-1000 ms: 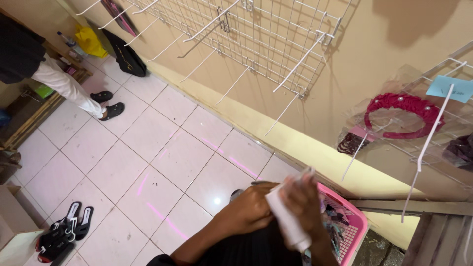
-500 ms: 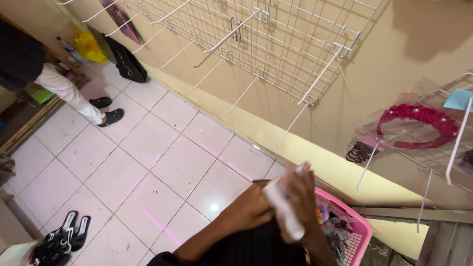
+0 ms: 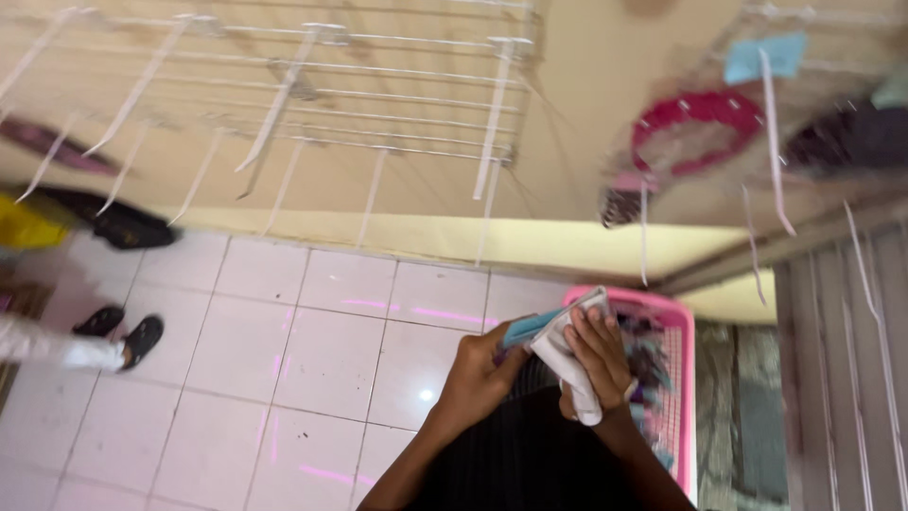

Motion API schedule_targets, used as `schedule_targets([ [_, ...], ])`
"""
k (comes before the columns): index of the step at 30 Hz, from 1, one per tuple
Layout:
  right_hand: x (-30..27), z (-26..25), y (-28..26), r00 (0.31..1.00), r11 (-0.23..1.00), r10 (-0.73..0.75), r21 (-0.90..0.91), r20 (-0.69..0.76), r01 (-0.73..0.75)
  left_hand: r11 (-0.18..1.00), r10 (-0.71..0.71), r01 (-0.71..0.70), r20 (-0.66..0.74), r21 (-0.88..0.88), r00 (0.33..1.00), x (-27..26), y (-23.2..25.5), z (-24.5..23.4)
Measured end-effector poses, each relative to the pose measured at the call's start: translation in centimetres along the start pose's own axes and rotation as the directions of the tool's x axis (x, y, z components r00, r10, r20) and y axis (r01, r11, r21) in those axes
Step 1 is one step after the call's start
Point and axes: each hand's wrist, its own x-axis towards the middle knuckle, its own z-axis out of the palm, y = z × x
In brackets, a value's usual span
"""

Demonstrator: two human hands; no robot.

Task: The person cleans packaged hair accessories by wiping them with a cloth.

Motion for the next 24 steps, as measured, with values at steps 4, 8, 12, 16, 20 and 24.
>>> schedule_targets([
  [4,-1.8,-0.2,-0.6,0.974,0.991,0.124,-0.029,-0.19,-0.132,0.976,-0.218,0.217,0.048,0.012,0.975,0.5,-1.0,0.2],
  [8,-1.4,-1.0,-2.5,0.988,0.989,0.09,-0.126,0.126,-0.074,0.976,-0.203,0.187,0.155,0.111,0.967,0.5,-2.6,0.4],
  [12,-0.8,-0.3,-3.5,0.995,0.995,0.088,-0.041,0.045,-0.086,0.995,0.055,-0.07,0.209,0.066,0.976,-0.6,-3.8,0.6],
  [16,-1.4,0.1,-5.6,0.966,0.965,0.26,0.03,-0.011,-0.259,0.967,0.121,-0.184,0.319,0.174,0.94,-0.9,-4.3,0.0],
  [20,-2.1,0.2,-7.4,0.994,0.995,0.102,-0.023,0.035,-0.101,0.984,0.173,-0.179,0.371,-0.018,0.912,-0.5,-4.0,-1.3],
  [24,-0.6,-1.0,-7.3,0.976,0.974,0.216,-0.06,-0.036,-0.218,0.923,0.351,-0.384,0.364,0.02,0.863,-1.2,-4.0,-1.3],
])
